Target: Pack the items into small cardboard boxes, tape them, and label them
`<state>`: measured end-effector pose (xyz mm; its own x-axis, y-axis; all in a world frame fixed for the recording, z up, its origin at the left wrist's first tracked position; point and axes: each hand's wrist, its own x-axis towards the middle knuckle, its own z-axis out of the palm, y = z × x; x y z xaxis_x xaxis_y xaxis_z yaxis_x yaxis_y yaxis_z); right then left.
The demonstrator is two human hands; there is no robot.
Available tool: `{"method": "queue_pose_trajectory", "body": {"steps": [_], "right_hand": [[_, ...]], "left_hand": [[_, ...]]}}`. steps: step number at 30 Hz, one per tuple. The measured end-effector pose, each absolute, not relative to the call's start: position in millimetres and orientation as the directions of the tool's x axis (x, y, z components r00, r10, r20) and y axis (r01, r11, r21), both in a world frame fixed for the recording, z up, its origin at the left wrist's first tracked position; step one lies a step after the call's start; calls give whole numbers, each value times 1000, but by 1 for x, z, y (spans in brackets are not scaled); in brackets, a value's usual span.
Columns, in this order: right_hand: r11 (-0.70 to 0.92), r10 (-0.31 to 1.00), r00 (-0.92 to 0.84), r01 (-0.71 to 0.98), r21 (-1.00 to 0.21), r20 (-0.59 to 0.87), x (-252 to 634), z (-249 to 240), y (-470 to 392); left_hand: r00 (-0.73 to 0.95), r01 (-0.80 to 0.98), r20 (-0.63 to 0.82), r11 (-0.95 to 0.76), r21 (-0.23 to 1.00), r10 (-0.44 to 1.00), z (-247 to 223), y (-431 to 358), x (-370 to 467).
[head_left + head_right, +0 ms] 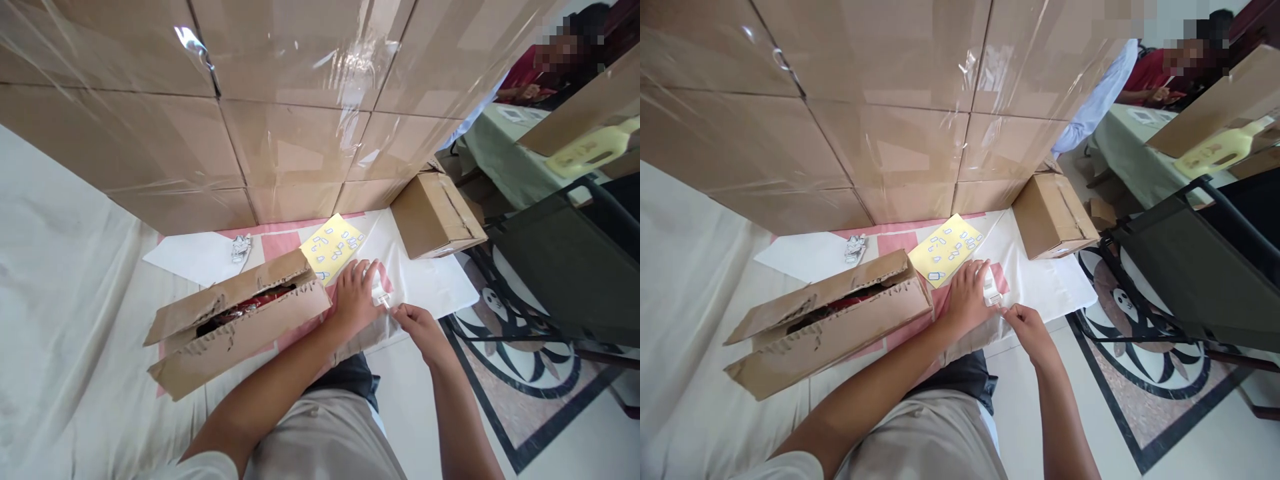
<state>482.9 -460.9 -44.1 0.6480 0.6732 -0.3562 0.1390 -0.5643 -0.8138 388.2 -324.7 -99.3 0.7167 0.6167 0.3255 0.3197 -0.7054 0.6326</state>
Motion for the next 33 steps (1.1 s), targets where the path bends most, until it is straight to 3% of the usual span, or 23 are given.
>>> {"method": "queue_pose_trajectory", "body": {"steps": [13, 24, 30, 33], "right_hand": [[-563, 704, 677, 350, -749, -213, 488, -69, -453], [-408, 805, 586, 427, -807, -97, 482, -62, -473], [-277, 790, 606, 485, -829, 91, 462, -53, -491], [-210, 776, 602, 530, -822, 190, 450, -46, -490]], "left_hand": [[730, 301, 344, -729, 614, 591, -97, -322, 387], [715, 302, 378, -748, 591, 588, -98, -324, 386], [702, 296, 394, -746, 596, 593, -82, -328, 384], [719, 145, 408, -695, 704, 563, -55, -333, 367]]}}
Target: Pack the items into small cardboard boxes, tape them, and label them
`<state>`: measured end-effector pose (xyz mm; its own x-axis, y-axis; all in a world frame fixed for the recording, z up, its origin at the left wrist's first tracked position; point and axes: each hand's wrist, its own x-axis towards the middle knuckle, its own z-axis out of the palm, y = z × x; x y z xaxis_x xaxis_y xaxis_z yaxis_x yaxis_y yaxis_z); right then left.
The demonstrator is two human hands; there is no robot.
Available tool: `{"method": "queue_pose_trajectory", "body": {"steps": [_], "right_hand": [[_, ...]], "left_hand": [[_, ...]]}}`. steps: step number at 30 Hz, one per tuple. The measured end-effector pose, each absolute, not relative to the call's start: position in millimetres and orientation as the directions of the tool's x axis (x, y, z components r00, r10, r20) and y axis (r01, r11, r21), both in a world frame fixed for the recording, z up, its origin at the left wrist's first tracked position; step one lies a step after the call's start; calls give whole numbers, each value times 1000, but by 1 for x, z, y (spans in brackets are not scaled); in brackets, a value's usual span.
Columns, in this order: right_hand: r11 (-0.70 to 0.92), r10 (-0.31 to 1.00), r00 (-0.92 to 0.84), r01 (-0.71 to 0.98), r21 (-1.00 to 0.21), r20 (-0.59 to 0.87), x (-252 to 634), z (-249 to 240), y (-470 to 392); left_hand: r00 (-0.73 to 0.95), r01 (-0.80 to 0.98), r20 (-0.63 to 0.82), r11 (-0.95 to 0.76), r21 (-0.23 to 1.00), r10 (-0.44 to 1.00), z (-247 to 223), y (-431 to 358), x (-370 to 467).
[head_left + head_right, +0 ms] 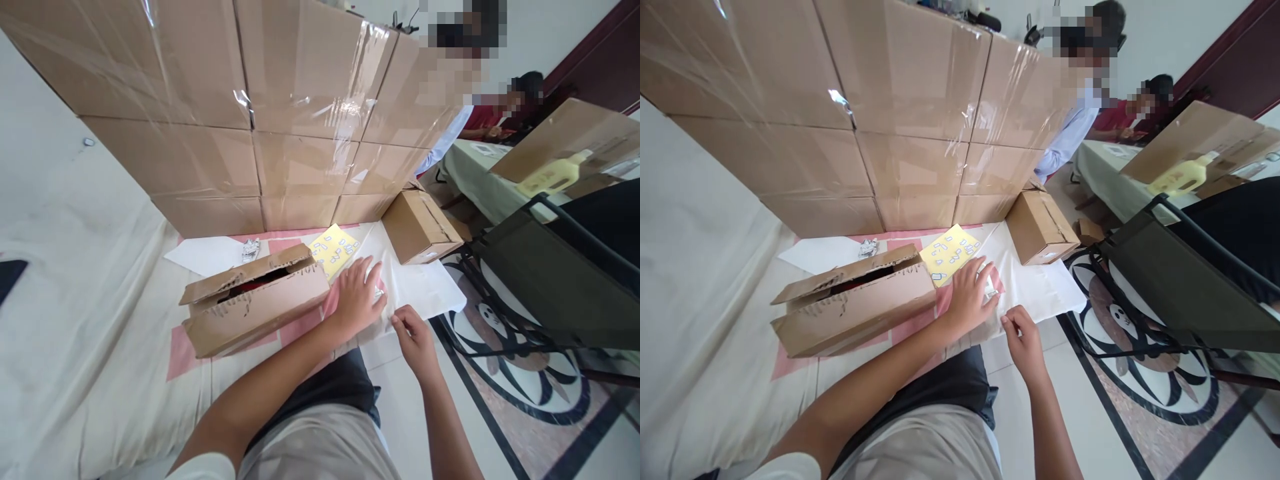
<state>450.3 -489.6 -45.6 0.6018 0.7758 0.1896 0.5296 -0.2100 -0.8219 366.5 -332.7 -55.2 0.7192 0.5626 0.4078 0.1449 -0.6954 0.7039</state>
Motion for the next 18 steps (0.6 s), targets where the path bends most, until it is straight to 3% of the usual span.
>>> {"method": "queue_pose_trajectory", "body": {"steps": [4, 9, 11, 13, 16, 18], "right_hand": [[-76, 778, 517, 641, -764, 357, 430, -33, -479], [168, 844, 282, 669, -724, 456, 397, -32, -458], [231, 869, 208, 632, -740, 449, 387, -39, -448], [260, 885, 186, 560, -786, 426, 380, -51, -437], [179, 910, 237, 516, -838, 340, 377, -73, -425], [98, 910, 294, 531, -842, 292, 379, -81, -421]], "left_hand": [[757, -4, 371, -563, 826, 538, -25, -344, 324], [640, -46, 382, -463, 885, 667, -25, -356, 267], [575, 41, 444, -567, 823, 687, -28, -359, 249], [502, 156, 577, -724, 672, 644, -25, -364, 232], [405, 219, 755, -856, 468, 516, -6, -371, 202], [364, 199, 788, -868, 454, 496, 11, -372, 179]]}}
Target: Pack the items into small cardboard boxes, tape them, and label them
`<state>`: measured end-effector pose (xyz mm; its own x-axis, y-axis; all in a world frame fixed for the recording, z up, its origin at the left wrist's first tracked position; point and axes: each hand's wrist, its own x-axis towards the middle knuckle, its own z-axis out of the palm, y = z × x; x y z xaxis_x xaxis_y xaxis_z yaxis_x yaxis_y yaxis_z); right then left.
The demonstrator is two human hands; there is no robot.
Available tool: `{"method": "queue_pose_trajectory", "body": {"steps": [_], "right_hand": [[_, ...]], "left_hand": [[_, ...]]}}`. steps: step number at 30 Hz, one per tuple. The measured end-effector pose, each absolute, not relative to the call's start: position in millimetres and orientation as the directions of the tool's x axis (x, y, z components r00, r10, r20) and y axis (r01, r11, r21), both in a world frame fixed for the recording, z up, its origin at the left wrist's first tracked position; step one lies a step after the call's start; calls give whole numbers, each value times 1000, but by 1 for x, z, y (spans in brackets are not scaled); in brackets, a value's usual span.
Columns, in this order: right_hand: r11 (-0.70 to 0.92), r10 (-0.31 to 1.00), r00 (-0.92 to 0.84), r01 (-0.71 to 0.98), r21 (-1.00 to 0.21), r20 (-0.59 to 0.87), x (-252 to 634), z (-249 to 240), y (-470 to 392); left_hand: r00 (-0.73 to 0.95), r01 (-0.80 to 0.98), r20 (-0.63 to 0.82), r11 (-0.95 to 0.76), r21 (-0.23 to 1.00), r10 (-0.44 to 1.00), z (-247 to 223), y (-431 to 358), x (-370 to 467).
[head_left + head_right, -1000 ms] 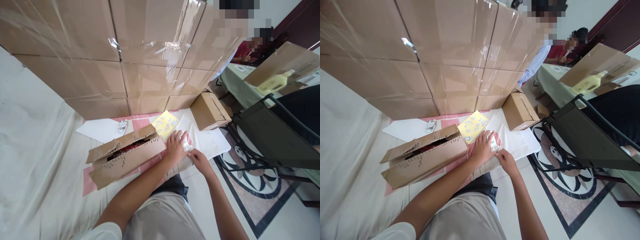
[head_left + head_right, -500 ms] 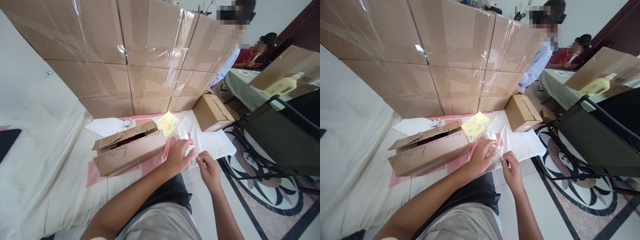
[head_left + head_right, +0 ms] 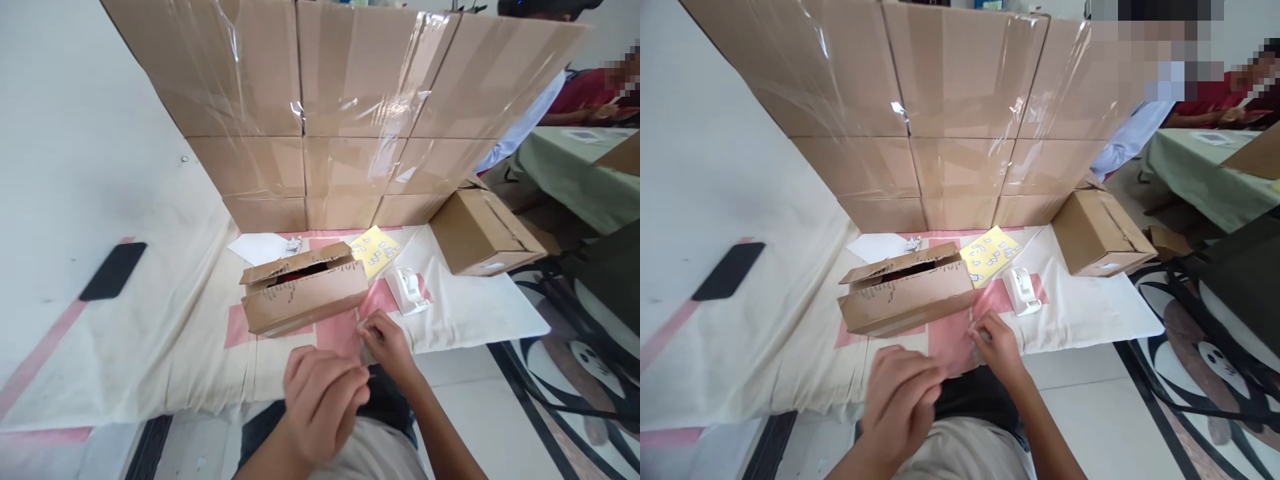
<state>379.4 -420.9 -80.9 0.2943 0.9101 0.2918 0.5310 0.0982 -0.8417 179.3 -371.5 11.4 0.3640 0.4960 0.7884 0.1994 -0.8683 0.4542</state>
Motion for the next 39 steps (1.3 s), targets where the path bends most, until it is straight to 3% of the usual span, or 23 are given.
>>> {"method": "queue_pose_trajectory", "body": {"steps": [2, 5, 9, 11, 14, 18, 25, 29, 33, 39], "right_hand": [[83, 878, 358, 541, -837, 318, 385, -78, -418], [194, 789, 386, 581, -790, 478, 395, -52, -406], [409, 742, 192, 629, -661, 642, 403, -7, -360], [448, 787, 72, 617, -647, 613, 405, 4, -331], [487, 863, -112, 436, -756, 492, 410, 1, -296], [497, 868, -75, 159, -853, 491, 416, -21, -279], [562, 827, -134, 155, -813, 546, 417, -30, -281], [598, 799, -169, 130, -791, 577, 417, -28, -280], [611, 788, -177, 114, -783, 589, 417, -28, -281], [611, 788, -162, 93, -786, 594, 417, -29, -282]], "left_hand": [[350, 176, 775, -850, 497, 526, 27, -366, 157], [354, 181, 746, -824, 537, 564, 36, -345, 134], [390, 310, 700, -801, 512, 599, 33, -318, 117], [382, 350, 667, -769, 535, 639, 30, -311, 108], [311, 388, 616, -688, 613, 724, 29, -304, 94], [202, 382, 536, -570, 727, 819, 25, -296, 80], [42, 400, 348, -335, 853, 936, 24, -280, 78], [92, 398, 147, -172, 901, 985, 34, -271, 84], [260, 437, -17, -102, 894, 966, 50, -270, 95], [341, 630, -38, -199, 751, 939, 60, -264, 109]]}}
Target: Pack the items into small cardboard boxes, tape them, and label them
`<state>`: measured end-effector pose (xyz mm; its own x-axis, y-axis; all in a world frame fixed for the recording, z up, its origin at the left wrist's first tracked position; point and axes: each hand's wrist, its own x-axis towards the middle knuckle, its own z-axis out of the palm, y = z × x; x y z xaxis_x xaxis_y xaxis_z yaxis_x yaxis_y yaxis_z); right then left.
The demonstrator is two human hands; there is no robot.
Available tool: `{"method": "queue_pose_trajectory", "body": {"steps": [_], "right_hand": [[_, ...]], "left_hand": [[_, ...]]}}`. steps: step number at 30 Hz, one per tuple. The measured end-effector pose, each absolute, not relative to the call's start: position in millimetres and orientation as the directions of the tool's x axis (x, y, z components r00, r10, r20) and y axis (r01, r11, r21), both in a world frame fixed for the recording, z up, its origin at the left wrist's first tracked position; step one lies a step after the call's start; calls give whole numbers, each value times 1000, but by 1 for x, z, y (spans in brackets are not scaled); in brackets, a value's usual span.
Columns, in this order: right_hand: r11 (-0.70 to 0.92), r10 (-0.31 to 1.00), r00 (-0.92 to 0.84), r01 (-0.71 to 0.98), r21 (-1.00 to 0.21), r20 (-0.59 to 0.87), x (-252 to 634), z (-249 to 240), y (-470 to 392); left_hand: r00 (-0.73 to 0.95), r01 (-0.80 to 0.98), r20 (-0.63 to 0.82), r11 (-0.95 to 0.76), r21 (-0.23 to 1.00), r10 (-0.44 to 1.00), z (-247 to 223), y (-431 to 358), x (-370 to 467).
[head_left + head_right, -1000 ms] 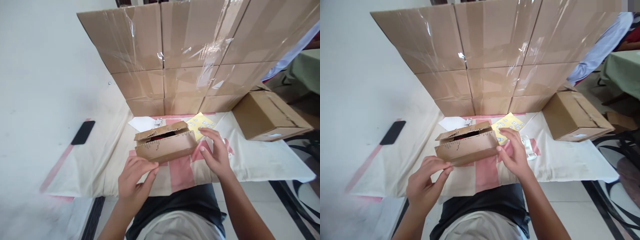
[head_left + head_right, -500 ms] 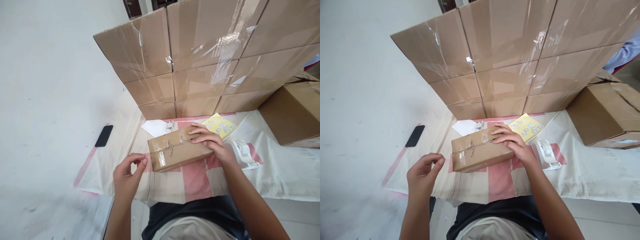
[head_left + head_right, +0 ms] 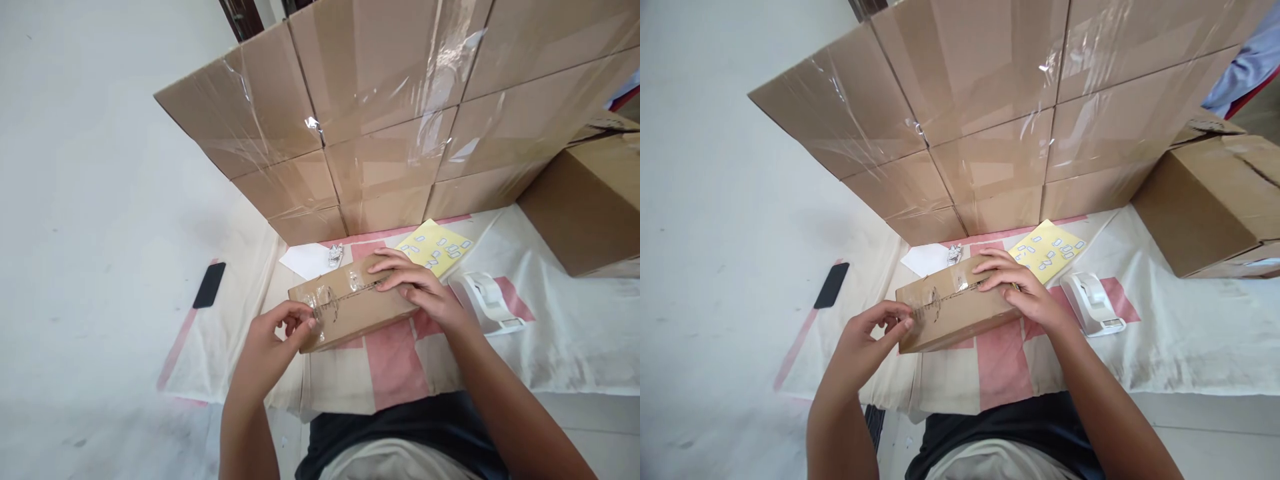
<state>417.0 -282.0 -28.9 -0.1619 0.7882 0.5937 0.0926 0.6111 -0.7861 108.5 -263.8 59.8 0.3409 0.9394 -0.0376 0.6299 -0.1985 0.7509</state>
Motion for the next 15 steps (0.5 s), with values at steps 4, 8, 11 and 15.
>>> {"method": "queue_pose_trajectory", "body": {"steps": [4, 8, 11, 15], "right_hand": [[611, 788, -160, 84, -787, 595, 416, -31, -282], [607, 791, -143, 68, -792, 594, 415, -34, -282], [605, 793, -130, 59, -794, 594, 414, -36, -282], [612, 787, -131, 45, -790, 602, 413, -36, -281]], "left_hand": [[363, 686, -50, -230, 690, 931, 57, -256, 108], [376, 713, -55, -251, 655, 925, 53, -253, 106], [411, 714, -38, -297, 634, 911, 50, -251, 104], [457, 739, -41, -354, 574, 888, 48, -243, 99]]}}
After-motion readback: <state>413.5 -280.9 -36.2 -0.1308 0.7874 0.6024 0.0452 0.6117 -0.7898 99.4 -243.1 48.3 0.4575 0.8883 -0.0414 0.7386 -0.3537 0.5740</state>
